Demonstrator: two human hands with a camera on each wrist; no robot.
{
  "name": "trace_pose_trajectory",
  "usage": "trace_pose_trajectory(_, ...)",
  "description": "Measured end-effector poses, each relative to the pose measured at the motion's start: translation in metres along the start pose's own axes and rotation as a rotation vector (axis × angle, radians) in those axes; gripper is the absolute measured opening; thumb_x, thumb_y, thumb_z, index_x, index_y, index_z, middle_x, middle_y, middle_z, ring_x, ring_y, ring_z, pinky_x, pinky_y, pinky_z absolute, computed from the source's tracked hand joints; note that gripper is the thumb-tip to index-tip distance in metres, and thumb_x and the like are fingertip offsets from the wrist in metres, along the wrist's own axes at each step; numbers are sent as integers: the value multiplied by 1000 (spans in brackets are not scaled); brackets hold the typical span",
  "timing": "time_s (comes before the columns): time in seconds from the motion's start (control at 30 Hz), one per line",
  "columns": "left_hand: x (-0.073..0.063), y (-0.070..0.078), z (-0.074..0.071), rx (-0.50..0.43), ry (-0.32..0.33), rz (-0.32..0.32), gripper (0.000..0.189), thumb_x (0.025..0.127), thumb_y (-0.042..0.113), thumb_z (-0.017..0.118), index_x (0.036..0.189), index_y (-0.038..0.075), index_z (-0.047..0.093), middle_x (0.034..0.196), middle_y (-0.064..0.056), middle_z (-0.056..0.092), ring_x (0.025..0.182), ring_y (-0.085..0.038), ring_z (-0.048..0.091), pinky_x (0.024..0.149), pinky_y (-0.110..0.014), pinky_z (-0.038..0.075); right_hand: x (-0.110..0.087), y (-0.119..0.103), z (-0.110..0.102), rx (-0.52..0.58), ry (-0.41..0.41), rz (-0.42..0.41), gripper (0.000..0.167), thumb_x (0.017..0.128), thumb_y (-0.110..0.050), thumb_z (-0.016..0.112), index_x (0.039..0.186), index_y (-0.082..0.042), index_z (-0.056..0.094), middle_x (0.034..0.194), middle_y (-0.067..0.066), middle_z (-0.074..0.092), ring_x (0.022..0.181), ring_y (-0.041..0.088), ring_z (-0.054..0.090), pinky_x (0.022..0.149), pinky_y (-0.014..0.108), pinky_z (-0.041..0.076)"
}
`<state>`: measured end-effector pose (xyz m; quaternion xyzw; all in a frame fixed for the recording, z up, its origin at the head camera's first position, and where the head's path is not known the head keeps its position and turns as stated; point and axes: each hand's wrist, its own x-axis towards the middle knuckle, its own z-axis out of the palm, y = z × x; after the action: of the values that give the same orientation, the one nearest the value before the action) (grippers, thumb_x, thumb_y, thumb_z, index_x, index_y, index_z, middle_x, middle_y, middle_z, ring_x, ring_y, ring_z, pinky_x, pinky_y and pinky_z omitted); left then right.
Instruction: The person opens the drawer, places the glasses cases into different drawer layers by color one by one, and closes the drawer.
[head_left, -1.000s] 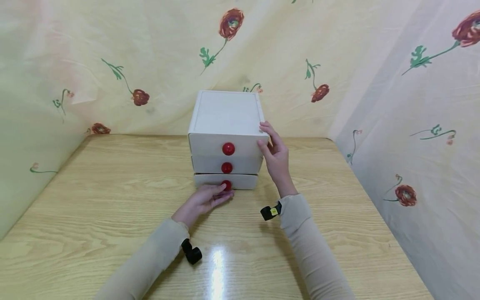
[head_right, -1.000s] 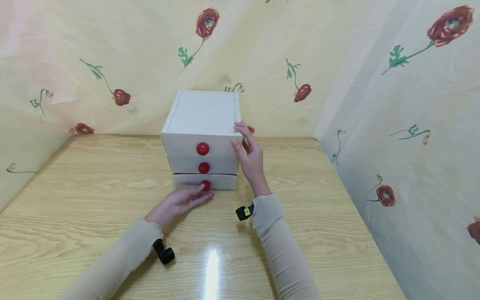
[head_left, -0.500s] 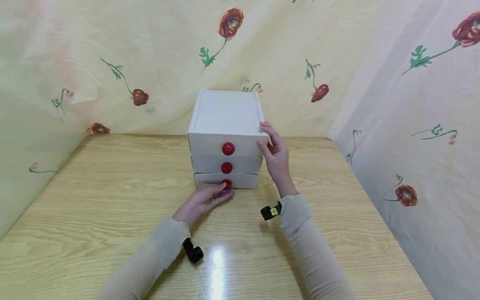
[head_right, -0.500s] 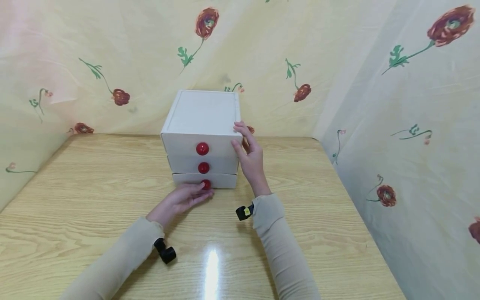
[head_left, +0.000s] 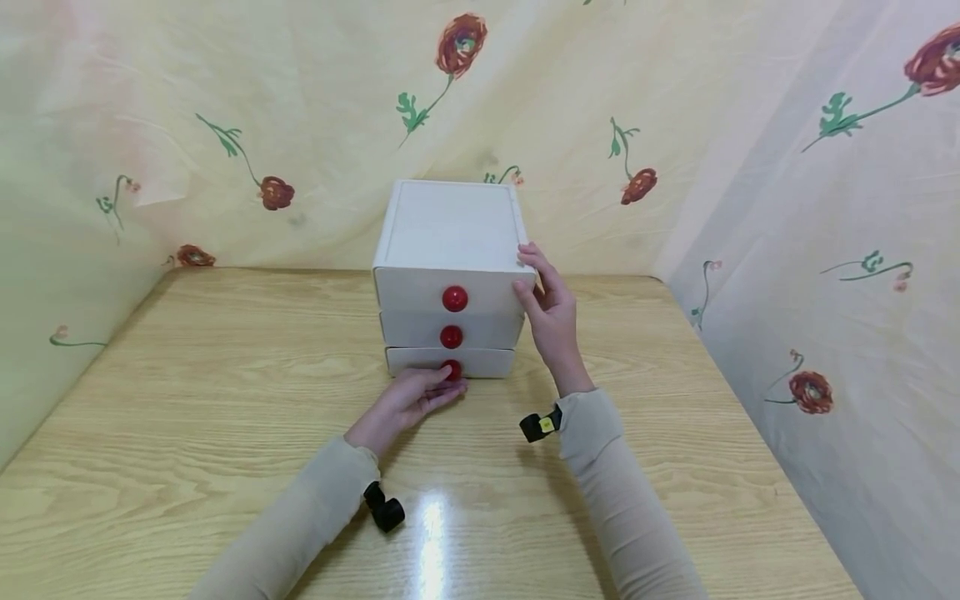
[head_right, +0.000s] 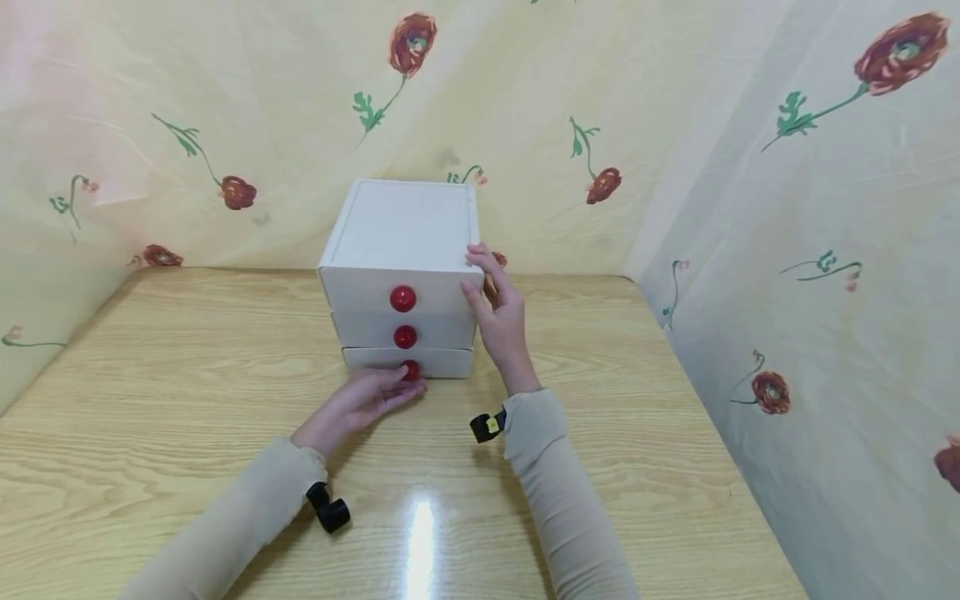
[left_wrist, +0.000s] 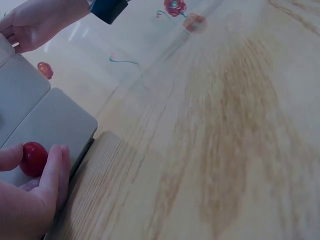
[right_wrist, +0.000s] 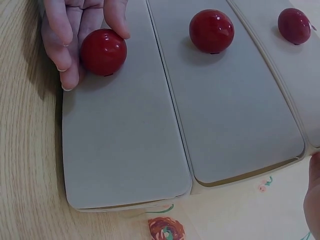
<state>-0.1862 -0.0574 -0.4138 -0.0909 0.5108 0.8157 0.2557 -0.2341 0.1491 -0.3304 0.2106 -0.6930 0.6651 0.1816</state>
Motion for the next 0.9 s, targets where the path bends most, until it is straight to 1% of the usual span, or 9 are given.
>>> trace_pose_trajectory(0.13,-1,0,1,23,-17,11,38,102,8,46,134,-12,43,100,-13,67,93,-17,68,89,-27,57,1,0,-1,3,1,-8,38,96,-11,59,133,-1,53,147,5,49,143,7,34,117,43,34)
trace_pose_trajectory(0.3,-3,0,1,80,-39,10,39,102,11,45,134,-12,43,116,-24,65,94,-19,69,88,-28,57,3,-1,-4,-41,-13,-18,38,96,-10,60,133,-2,54,148,5,49,144,8,34,116,44,35)
trace_pose_trajectory(0.37,-5,-1,1,96,-37,-3,39,102,12,46,133,-12,44,120,-26,63,94,-19,69,88,-29,57,4,-1,-7,-69,-25,-19,39,95,-9,60,134,-3,54,149,4,48,143,9,35,115,45,36)
trace_pose_trajectory(0.47,-10,-4,-2,124,-41,-15,40,102,12,47,133,-13,45,123,-26,62,95,-19,69,90,-30,57,4,-3,-12,-90,-42,-18,40,95,-8,60,134,-3,55,150,4,47,143,10,36,115,46,36)
trace_pose_trajectory(0.57,-18,-5,-7,182,-80,0,41,102,12,47,134,-14,45,128,-28,59,101,-20,67,95,-31,55,1,-6,-20,-108,-61,-15,41,95,-9,60,136,-5,54,150,3,46,143,11,36,116,45,34)
trace_pose_trajectory(0.67,-29,-1,-16,281,-141,50,43,102,12,45,136,-15,41,133,-31,54,110,-26,65,100,-34,52,-3,-6,-30,-140,-75,-17,43,95,-9,60,138,-7,52,150,4,46,144,12,36,118,45,33)
trace_pose_trajectory(0.73,-37,6,-23,373,-181,97,45,103,12,45,138,-15,38,134,-32,52,116,-32,62,101,-36,51,-6,-4,-37,-165,-88,-12,45,96,-8,59,139,-7,51,151,6,45,144,15,34,118,45,31)
trace_pose_trajectory(0.83,-54,21,-36,551,-199,183,48,103,14,46,140,-14,36,133,-33,53,120,-39,58,100,-39,52,-12,-2,-49,-246,-127,23,46,96,-8,58,141,-7,49,152,8,43,145,20,33,119,45,30)
trace_pose_trajectory(0.9,-67,31,-43,733,-167,268,49,102,16,48,140,-13,38,130,-30,57,117,-40,59,96,-40,54,-16,-1,-56,-329,-178,52,47,97,-10,58,142,-7,47,152,10,42,145,23,32,118,47,31)
